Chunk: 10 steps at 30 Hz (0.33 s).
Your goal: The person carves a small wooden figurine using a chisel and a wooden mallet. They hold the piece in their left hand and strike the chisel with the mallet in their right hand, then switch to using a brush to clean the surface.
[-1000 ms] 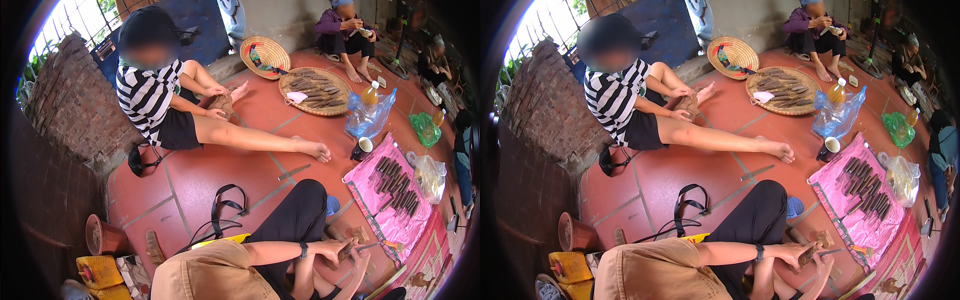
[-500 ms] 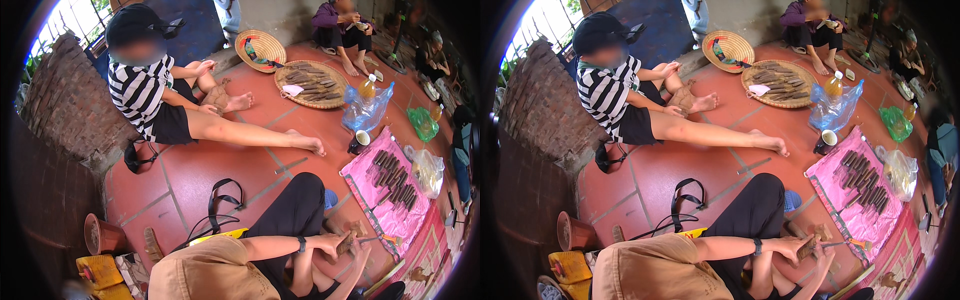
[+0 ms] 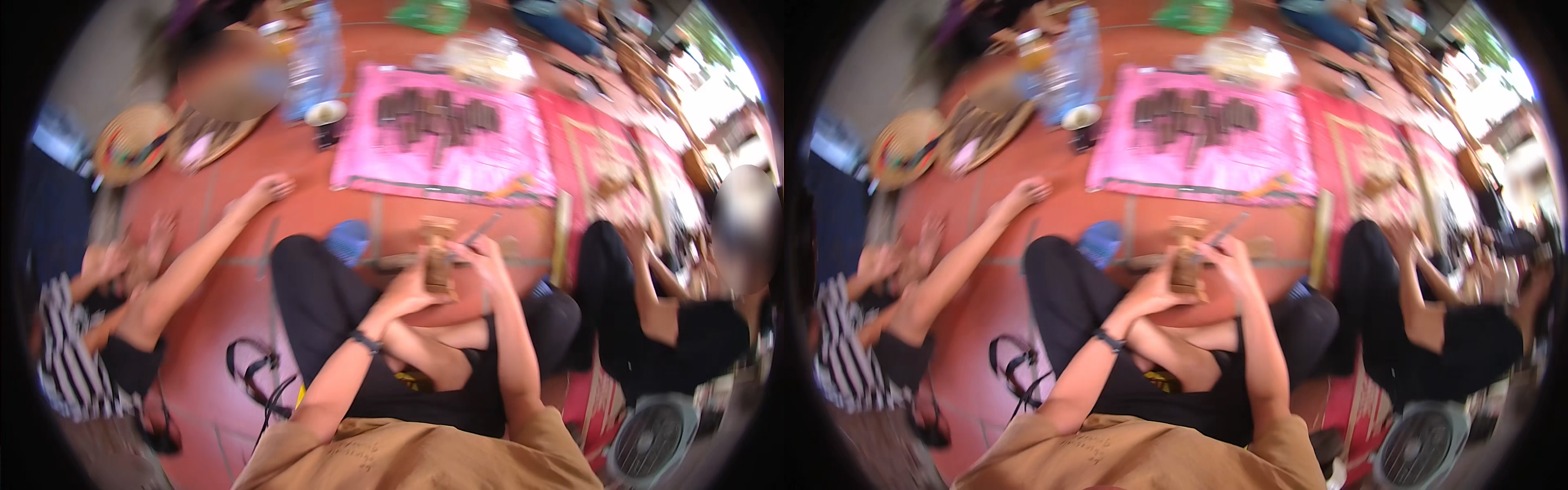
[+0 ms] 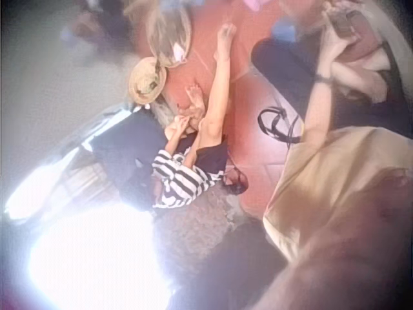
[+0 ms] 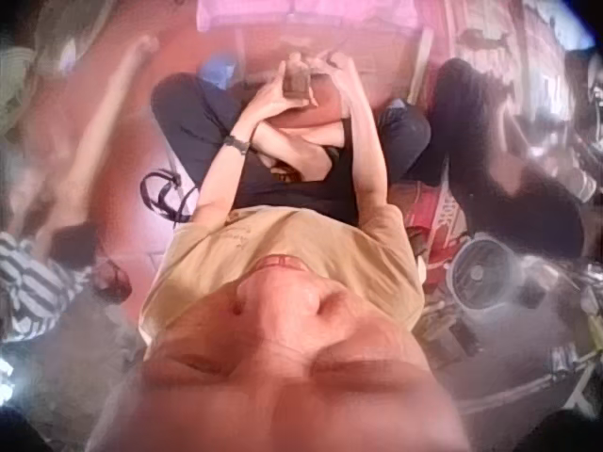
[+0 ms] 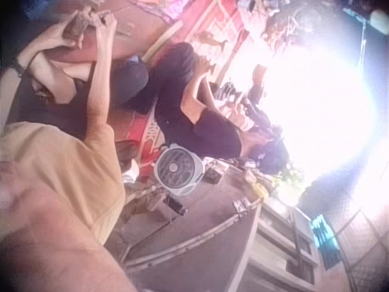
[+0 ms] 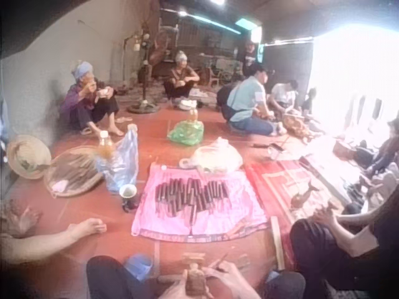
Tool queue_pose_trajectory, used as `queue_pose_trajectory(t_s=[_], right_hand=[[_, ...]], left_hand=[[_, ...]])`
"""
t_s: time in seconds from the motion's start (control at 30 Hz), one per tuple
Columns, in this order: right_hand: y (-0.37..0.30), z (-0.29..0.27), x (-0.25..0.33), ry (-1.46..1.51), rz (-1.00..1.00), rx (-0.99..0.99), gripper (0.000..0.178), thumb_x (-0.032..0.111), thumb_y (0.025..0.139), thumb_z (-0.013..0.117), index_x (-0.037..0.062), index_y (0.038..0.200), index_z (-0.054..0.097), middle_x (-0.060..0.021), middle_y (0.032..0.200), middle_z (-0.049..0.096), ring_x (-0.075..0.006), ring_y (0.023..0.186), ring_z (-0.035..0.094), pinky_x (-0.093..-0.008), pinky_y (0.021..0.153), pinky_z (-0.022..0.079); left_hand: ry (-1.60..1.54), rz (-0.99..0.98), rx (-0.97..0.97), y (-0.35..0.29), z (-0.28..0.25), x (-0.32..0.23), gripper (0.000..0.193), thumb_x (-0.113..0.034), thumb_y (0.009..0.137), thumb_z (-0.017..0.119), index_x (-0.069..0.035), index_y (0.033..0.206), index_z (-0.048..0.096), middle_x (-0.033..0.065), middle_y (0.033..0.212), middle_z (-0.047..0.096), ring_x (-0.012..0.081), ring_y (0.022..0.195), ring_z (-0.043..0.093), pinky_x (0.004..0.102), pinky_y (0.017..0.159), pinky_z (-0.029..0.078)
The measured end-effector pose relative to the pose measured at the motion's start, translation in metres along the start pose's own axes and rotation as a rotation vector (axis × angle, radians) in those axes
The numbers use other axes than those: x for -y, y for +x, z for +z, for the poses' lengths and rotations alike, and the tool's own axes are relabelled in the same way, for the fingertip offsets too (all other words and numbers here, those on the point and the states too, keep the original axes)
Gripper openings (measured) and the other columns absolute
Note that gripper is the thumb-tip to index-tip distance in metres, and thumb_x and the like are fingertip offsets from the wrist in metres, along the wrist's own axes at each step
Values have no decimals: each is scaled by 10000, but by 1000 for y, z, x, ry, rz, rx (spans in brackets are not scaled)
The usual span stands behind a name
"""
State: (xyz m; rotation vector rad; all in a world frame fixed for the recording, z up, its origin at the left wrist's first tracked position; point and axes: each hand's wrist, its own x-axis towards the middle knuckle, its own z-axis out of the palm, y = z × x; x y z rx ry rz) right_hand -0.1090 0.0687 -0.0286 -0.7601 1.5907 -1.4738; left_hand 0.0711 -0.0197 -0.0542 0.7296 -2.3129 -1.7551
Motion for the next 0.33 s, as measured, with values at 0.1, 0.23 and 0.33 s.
queue_pose_trajectory(t_s=[0.1, 0.23, 0.33], right_hand=[[-12, -30, -21, -40, -16, -98, 120, 130, 946, 661, 17, 909, 645, -11, 832, 650, -99, 785, 596, -275, 721, 478], [-31, -76, -24, -243, 58, -388, 135, 102, 981, 586, -11, 925, 635, -25, 806, 654, -117, 792, 618, -286, 727, 498], [-27, -87, -41, 112, -38, -473, 205, 244, 1004, 591, 52, 1007, 665, -91, 939, 680, -192, 796, 630, -407, 893, 541]], left_hand=[[158, -63, 6, 1, -1, 9, 1303, -523, 673, 855, 65, 1540, 81, 298, 1408, 482, 406, 1321, 475, 424, 1087, 393], [196, -193, 7, 8, 3, 3, 1174, -544, 709, 820, 24, 1539, 215, 313, 1455, 426, 397, 1369, 427, 438, 1111, 369], [80, -205, 2, 8, -1, 35, 993, -480, 819, 761, 27, 1519, 272, 287, 1477, 420, 374, 1405, 391, 396, 1165, 311]])
